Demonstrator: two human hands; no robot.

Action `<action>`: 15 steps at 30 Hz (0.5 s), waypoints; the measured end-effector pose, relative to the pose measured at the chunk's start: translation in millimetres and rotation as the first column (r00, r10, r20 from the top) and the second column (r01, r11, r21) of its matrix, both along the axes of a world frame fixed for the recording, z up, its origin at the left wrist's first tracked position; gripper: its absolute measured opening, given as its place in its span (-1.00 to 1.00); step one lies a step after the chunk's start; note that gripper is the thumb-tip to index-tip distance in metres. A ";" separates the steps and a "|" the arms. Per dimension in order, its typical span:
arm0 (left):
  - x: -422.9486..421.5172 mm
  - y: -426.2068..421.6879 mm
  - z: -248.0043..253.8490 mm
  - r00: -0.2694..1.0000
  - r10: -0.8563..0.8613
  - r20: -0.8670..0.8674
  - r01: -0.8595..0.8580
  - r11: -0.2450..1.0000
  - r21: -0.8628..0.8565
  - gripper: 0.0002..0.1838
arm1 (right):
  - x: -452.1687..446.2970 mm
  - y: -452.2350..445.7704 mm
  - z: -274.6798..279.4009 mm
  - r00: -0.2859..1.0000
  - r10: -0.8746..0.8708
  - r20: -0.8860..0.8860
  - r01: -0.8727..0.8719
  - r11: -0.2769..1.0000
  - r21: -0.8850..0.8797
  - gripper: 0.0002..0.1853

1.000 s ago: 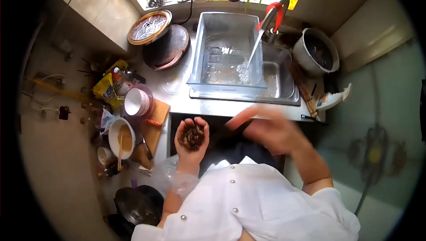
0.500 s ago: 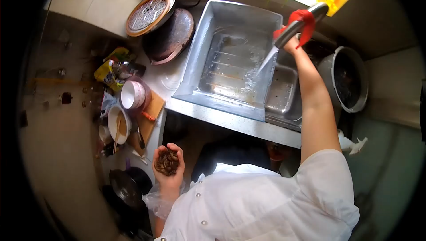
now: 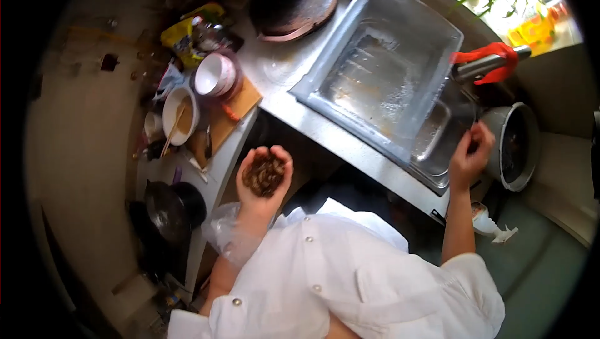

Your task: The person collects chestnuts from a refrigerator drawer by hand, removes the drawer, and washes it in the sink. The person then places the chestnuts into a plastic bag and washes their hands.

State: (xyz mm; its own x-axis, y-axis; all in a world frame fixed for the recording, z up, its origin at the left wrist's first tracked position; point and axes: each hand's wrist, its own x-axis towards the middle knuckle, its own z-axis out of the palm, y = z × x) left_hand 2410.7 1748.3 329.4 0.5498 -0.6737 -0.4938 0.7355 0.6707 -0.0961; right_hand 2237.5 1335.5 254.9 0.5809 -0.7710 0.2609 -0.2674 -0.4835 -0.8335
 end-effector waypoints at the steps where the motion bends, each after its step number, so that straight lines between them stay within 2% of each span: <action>1: 3.8 -0.7 -2.7 1.000 -0.011 0.006 0.011 1.000 -0.015 -0.83 | 0.1 35.9 27.4 0.994 0.099 0.040 -0.102 0.993 0.059 -0.55; 3: 10.3 0.2 -4.3 1.000 -0.026 0.005 0.026 1.000 0.002 -0.83 | 14.6 108.1 75.6 0.913 0.401 0.076 -0.407 0.905 0.120 -0.55; 5: 17.0 -0.6 -2.7 0.999 -0.038 0.014 0.038 0.999 0.022 -0.84 | 45.2 178.6 111.1 0.698 0.708 0.106 -0.716 0.684 0.143 -0.54; 7: 21.1 1.9 -5.1 0.998 -0.033 0.045 0.032 0.999 0.017 -0.84 | 80.7 243.3 128.4 0.442 0.888 0.126 -0.893 0.423 0.155 -0.54; 8: 21.9 3.9 -7.1 0.998 -0.023 0.067 0.023 1.000 -0.002 -0.84 | 96.0 272.7 133.0 0.333 0.934 0.127 -0.935 0.309 0.173 -0.54; 9: 22.0 6.2 -10.0 0.982 -0.028 0.185 0.015 0.997 0.072 -0.82 | 110.6 299.2 136.2 0.253 0.960 0.117 -0.954 0.227 0.197 -0.53; 10: 21.4 12.1 -5.9 0.984 -0.016 0.178 0.024 0.999 -0.042 -0.83 | 123.5 323.4 138.4 0.179 0.978 0.104 -0.962 0.152 0.228 -0.53; 12: 32.4 25.1 -20.8 0.996 -0.021 0.085 0.032 0.990 -0.137 -0.84 | 141.6 360.5 142.1 0.085 0.994 0.069 -0.951 0.060 0.304 -0.53; 13: 36.5 30.1 -23.8 1.000 -0.004 0.031 0.007 0.996 -0.089 -0.89 | 148.8 374.5 142.7 0.054 0.997 0.060 -0.937 0.030 0.349 -0.52; 15: 49.2 51.6 -32.5 1.000 0.024 0.000 -0.024 0.992 -0.120 -0.88 | 154.4 391.1 141.5 0.010 0.996 0.093 -0.912 -0.029 0.410 -0.71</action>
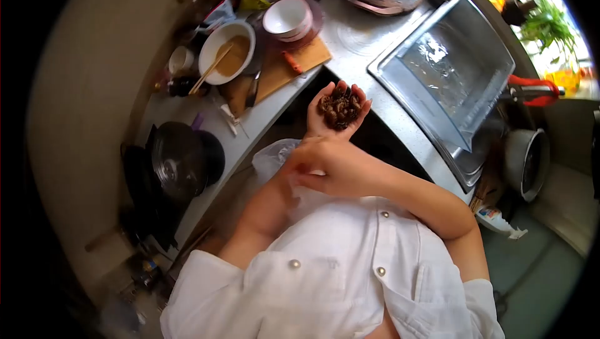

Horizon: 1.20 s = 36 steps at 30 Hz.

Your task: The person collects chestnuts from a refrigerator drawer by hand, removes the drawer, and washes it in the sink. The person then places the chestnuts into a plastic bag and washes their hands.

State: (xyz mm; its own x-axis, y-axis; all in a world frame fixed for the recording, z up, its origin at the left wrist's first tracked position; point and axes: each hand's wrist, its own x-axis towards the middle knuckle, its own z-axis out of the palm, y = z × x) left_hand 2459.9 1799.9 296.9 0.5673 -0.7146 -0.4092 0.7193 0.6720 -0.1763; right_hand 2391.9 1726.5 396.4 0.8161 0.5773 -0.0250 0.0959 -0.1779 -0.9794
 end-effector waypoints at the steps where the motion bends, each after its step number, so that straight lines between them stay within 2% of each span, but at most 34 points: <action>1: 7.0 13.0 -1.2 0.999 0.030 -0.019 -0.030 1.000 0.001 -0.88 | 2.9 4.6 -1.1 0.999 0.031 -0.032 -0.031 0.999 0.017 -0.81; 3: 27.5 48.4 -9.9 0.997 0.072 -0.033 -0.075 0.993 -0.097 -0.81 | 11.1 8.6 6.4 0.979 -0.144 0.143 0.144 0.989 0.012 -0.98; 5: 42.0 80.7 2.9 0.974 0.228 -0.010 -0.227 0.964 -0.140 -0.78 | 16.2 6.6 20.0 0.958 -0.198 0.205 0.199 0.980 0.020 -0.92; 6: 50.4 99.5 4.9 0.963 0.262 0.064 -0.250 0.957 -0.144 -0.78 | 19.0 5.6 26.7 0.946 -0.225 0.235 0.226 0.974 0.024 -0.89; 9: 63.9 146.8 19.1 0.914 0.357 0.192 -0.333 0.932 -0.146 -0.84 | 20.2 -5.7 44.0 0.868 -0.255 0.426 0.352 0.921 -0.166 -0.86; 10: 66.1 159.6 16.9 0.906 0.367 0.212 -0.337 0.927 -0.163 -0.82 | 17.2 -6.0 46.6 0.893 -0.344 0.289 0.412 0.884 -0.222 -0.87; 11: 67.4 169.5 14.0 0.898 0.374 0.233 -0.338 0.924 -0.179 -0.81 | 19.6 -8.1 47.7 0.878 -0.309 0.366 0.407 0.885 -0.228 -0.88; 13: 66.2 182.3 7.7 0.902 0.380 0.205 -0.347 0.920 -0.183 -0.81 | 16.7 -7.1 49.8 0.876 -0.483 0.017 0.478 0.861 -0.176 -0.88; 16: 59.3 184.6 -5.8 0.910 0.388 0.144 -0.366 0.917 -0.160 -0.81 | 17.9 -12.3 40.1 0.874 -0.342 0.345 0.440 0.859 -0.262 -0.86; 20: 44.7 173.4 -13.7 0.936 0.346 0.058 -0.337 0.933 -0.126 -0.80 | 8.8 -1.2 20.8 0.888 -0.262 0.378 0.356 0.912 -0.205 -0.86; 23: 32.4 169.0 -17.9 0.947 0.322 0.009 -0.319 0.943 -0.095 -0.79 | -3.7 10.2 -4.7 0.925 -0.353 0.143 0.376 0.904 -0.205 -0.86; 24: 30.3 170.6 -19.6 0.947 0.322 0.007 -0.320 0.943 -0.094 -0.79 | -3.1 12.5 -14.5 0.893 -0.449 0.026 0.446 0.878 -0.173 -0.88; 25: 28.3 172.8 -20.5 0.947 0.321 0.007 -0.319 0.943 -0.093 -0.79 | 1.6 16.6 -26.4 0.830 -0.540 -0.139 0.545 0.838 0.000 -0.84; 26: 24.8 177.0 -20.3 0.952 0.305 0.019 -0.299 0.943 -0.147 -0.81 | 6.2 17.4 -25.9 0.799 -0.590 -0.121 0.592 0.806 -0.018 -0.80; 28: 17.0 185.9 -18.5 0.955 0.295 0.006 -0.292 0.948 -0.130 -0.80 | 22.5 20.6 -20.5 0.799 -0.601 0.009 0.600 0.798 -0.050 -0.62; 31: -2.5 199.1 -13.1 0.965 0.262 0.005 -0.261 0.964 -0.051 -0.80 | 51.0 25.0 -16.9 0.847 -0.360 0.391 0.451 0.877 -0.169 -0.64; 34: -24.7 202.8 -6.8 0.969 0.247 -0.031 -0.247 0.969 0.009 -0.80 | 80.1 23.2 -26.5 0.642 -0.008 0.767 0.453 0.811 -0.370 -0.75; 35: -31.4 202.7 -4.6 0.967 0.249 -0.052 -0.248 0.968 0.026 -0.80 | 89.3 24.4 -22.9 0.560 0.080 0.825 0.467 0.792 -0.394 -0.86; 36: -37.2 198.7 1.1 0.972 0.228 -0.061 -0.226 0.974 0.025 -0.79 | 97.6 27.4 -18.7 0.534 0.082 0.841 0.470 0.798 -0.376 -0.86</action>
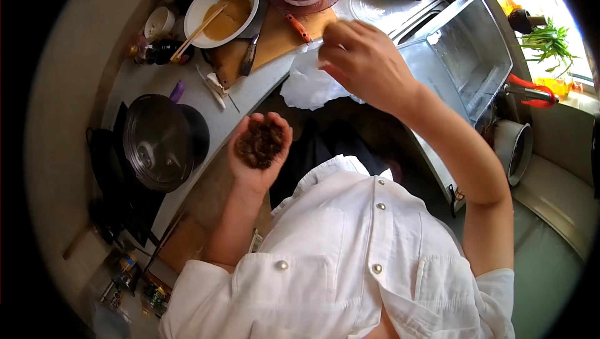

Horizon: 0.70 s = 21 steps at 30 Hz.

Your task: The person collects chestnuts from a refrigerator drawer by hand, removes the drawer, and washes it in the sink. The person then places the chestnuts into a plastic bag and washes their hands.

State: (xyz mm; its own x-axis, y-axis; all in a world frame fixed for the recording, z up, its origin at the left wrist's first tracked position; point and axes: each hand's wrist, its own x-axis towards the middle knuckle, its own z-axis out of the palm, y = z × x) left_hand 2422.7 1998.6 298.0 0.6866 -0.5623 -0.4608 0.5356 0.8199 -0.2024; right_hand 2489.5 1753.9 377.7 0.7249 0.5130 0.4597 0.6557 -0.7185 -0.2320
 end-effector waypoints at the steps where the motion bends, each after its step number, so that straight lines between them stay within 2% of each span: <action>1: -4.0 -5.0 3.2 0.999 -0.042 0.004 0.042 0.999 -0.009 -0.79 | 7.5 3.2 3.1 0.999 0.012 0.031 -0.012 1.000 0.004 -0.86; 4: -14.8 -25.6 8.4 0.988 -0.147 0.046 0.148 0.989 -0.027 -0.76 | 26.1 13.1 7.8 0.994 0.056 -0.090 -0.038 0.982 0.183 -0.91; 5: -17.0 -34.0 13.7 0.987 -0.159 0.034 0.161 0.986 -0.041 -0.77 | 30.4 15.5 15.5 0.985 -0.003 -0.173 0.027 0.990 0.139 -0.95; 7: -16.8 -49.6 15.2 0.982 -0.188 0.029 0.189 0.981 -0.047 -0.79 | 35.7 22.9 22.4 0.988 -0.080 -0.131 0.102 0.979 0.176 -0.89; 10: -8.1 -68.6 22.0 0.980 -0.192 0.053 0.197 0.975 -0.099 -0.82 | 34.2 27.7 36.0 0.987 -0.158 0.041 0.152 0.980 0.125 -0.83; 13: 0.9 -81.2 31.9 0.978 -0.192 0.087 0.198 0.978 -0.065 -0.84 | 26.5 27.0 42.7 0.970 -0.242 0.024 0.242 0.970 -0.010 -0.80; 14: 3.0 -85.6 35.1 0.978 -0.203 0.051 0.207 0.975 -0.086 -0.84 | 23.4 26.5 43.5 0.959 -0.279 -0.055 0.280 0.960 0.000 -0.76; 17: 8.9 -97.3 34.1 0.975 -0.223 0.018 0.223 0.966 -0.132 -0.83 | 18.1 18.5 35.6 0.918 -0.287 -0.275 0.342 0.923 0.177 -0.69; 18: 10.5 -102.1 28.1 0.979 -0.202 0.019 0.203 0.971 -0.129 -0.83 | 15.2 14.6 42.2 0.886 -0.288 -0.363 0.366 0.915 0.168 -0.62; 21: 22.4 -106.9 11.5 0.994 -0.106 -0.022 0.100 0.977 -0.190 -0.82 | 1.6 0.4 52.5 0.811 -0.236 -0.535 0.422 0.869 0.257 -0.61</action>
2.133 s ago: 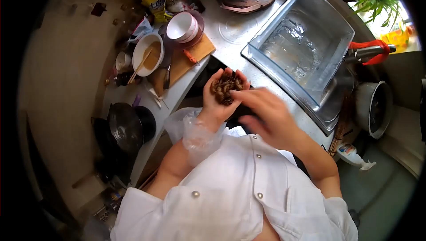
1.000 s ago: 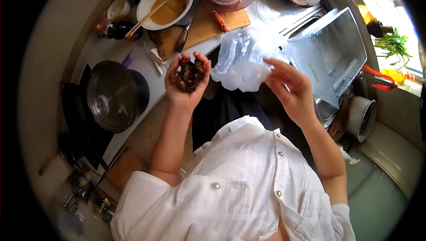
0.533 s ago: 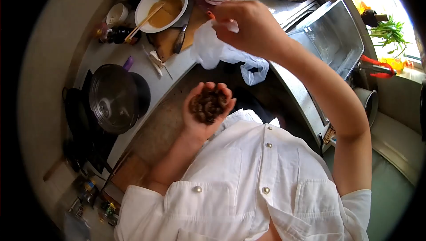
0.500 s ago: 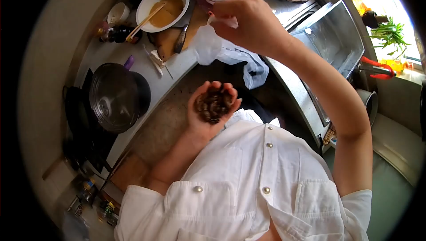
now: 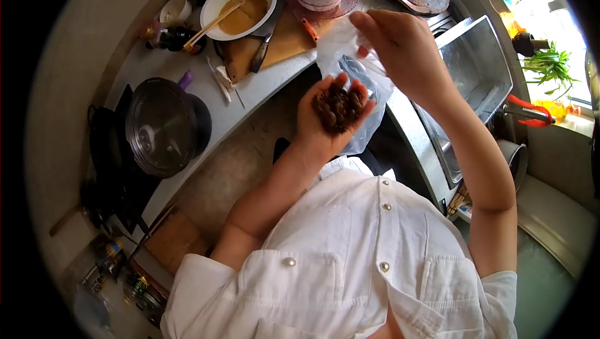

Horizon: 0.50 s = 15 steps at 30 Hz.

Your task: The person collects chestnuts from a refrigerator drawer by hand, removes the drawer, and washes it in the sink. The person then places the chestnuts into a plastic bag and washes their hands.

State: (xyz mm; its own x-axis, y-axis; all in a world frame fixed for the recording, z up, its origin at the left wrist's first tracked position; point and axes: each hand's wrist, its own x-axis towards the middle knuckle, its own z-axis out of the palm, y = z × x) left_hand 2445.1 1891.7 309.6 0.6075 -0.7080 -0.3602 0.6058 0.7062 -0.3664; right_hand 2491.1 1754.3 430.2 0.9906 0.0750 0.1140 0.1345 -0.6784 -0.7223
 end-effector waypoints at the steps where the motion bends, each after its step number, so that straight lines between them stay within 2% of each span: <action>1: 3.8 1.8 -1.6 0.999 0.023 0.036 -0.024 1.000 0.007 -0.79 | -5.0 -4.3 1.1 1.000 0.003 0.002 -0.003 0.999 0.047 -0.59; 2: 6.8 3.1 -4.1 0.998 0.031 0.054 -0.033 0.999 0.033 -0.79 | -6.4 -12.9 -1.6 0.990 -0.012 -0.140 0.021 0.998 0.064 -0.55; 4: 11.6 4.0 -8.5 0.995 0.043 0.094 -0.051 0.995 0.086 -0.78 | -11.4 -20.5 0.5 0.943 0.008 -0.333 0.075 0.969 0.234 -0.50; 8: 11.1 -10.2 -12.3 0.993 0.035 0.110 -0.053 0.984 0.170 -0.77 | -17.1 -36.4 -12.3 0.940 0.126 -0.318 0.042 0.880 0.473 -0.45; 9: 8.7 -15.7 -12.7 0.992 0.013 0.125 -0.040 0.976 0.212 -0.75 | -19.9 -38.1 -12.8 0.937 0.137 -0.321 0.054 0.853 0.520 -0.45; 10: 4.6 -23.7 -11.0 0.995 -0.014 0.099 -0.019 0.945 0.327 -0.73 | -22.9 -39.6 -13.3 0.934 0.148 -0.324 0.066 0.823 0.564 -0.44; 13: -2.2 -39.4 -14.2 0.993 -0.108 0.055 0.076 0.910 0.408 -0.78 | -35.6 -38.1 -6.7 0.897 0.085 -0.433 0.252 0.707 0.661 -0.43; 15: 5.5 -49.5 -22.6 0.998 -0.062 -0.005 0.058 0.893 0.446 -0.77 | -44.9 -39.2 -5.1 0.866 0.081 -0.494 0.350 0.606 0.714 -0.42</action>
